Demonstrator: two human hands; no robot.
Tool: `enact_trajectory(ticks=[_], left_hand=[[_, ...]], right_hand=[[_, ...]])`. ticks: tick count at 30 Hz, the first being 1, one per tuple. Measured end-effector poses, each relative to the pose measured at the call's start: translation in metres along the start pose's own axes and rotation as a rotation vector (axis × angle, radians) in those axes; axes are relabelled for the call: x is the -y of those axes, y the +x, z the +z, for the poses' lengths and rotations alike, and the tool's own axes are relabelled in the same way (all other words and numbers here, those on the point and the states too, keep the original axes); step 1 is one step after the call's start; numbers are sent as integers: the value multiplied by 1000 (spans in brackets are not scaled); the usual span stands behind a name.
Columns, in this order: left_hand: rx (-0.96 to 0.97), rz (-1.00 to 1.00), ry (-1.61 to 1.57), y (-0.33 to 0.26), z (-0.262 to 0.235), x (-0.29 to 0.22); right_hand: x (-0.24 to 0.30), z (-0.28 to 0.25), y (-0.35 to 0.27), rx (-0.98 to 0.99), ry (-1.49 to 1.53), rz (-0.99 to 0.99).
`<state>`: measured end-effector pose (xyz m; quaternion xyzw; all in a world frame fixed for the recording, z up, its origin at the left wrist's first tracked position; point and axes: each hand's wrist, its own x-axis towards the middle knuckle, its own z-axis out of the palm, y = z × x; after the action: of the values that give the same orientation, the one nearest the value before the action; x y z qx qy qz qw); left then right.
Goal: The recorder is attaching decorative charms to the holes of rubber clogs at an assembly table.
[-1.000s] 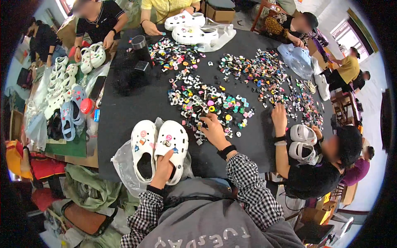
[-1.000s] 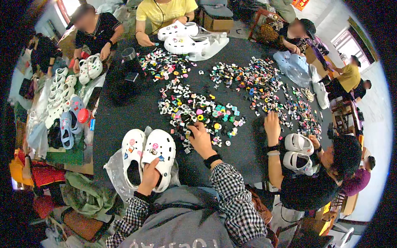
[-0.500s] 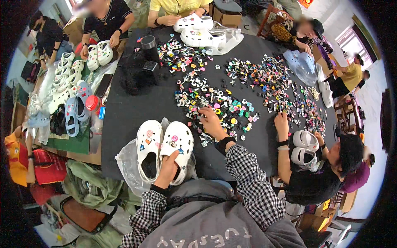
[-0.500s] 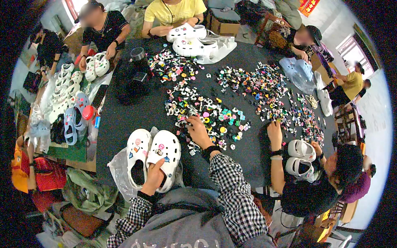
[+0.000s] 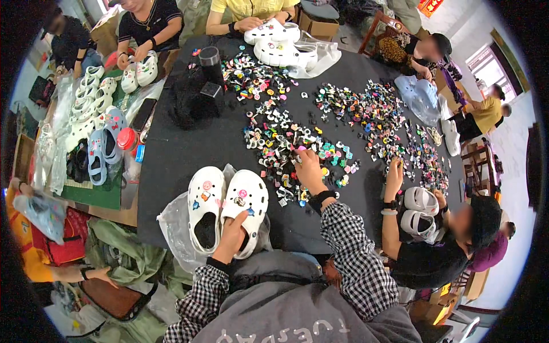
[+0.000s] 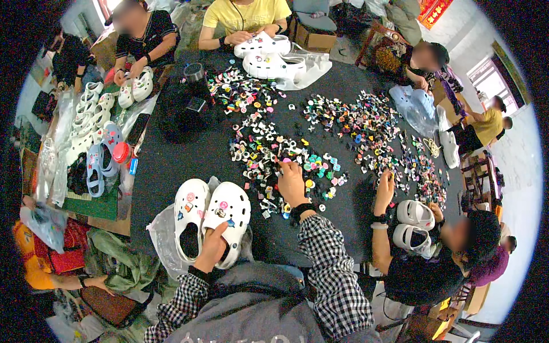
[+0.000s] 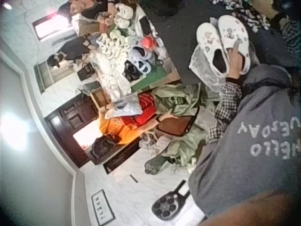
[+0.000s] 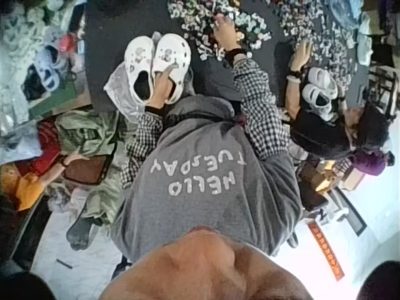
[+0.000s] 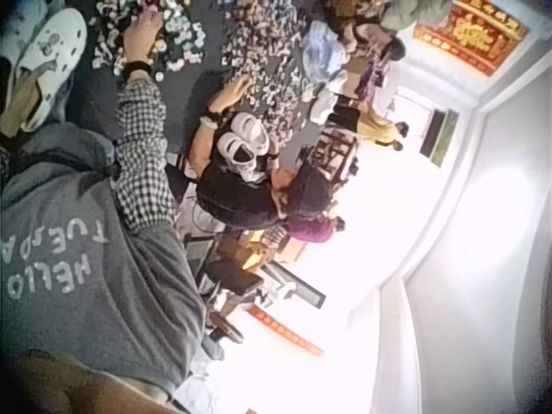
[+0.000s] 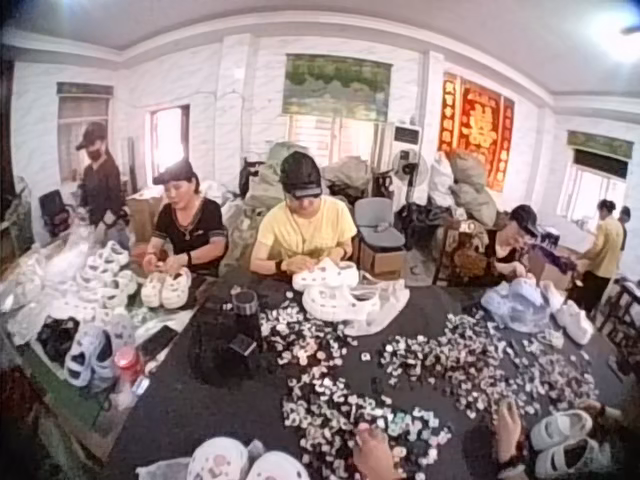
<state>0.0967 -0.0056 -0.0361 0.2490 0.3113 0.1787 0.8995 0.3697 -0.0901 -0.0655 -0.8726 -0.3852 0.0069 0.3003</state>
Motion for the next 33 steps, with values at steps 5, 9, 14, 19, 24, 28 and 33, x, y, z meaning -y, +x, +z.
enact_trajectory(ticks=[5,9,14,19,24,28,33], left_hand=[[-25,2,25,5,-10,7],[-37,-24,5,-2,0,-2],[-34,-33,1,0,-2,1],[-25,-43,2,1,-1,0],[-11,-14,15,3,-3,3],[-31,-12,-16,0,-4,1],[-46,-27,3,-1,1,-1]], right_hand=[[6,2,1,-9,8,-34],[11,2,0,-82,-164,-101],[3,12,3,26,-52,-9],[10,25,15,8,63,32],[14,31,27,-12,162,-63],[32,15,33,139,352,-116],[27,-3,34,182,432,-69]])
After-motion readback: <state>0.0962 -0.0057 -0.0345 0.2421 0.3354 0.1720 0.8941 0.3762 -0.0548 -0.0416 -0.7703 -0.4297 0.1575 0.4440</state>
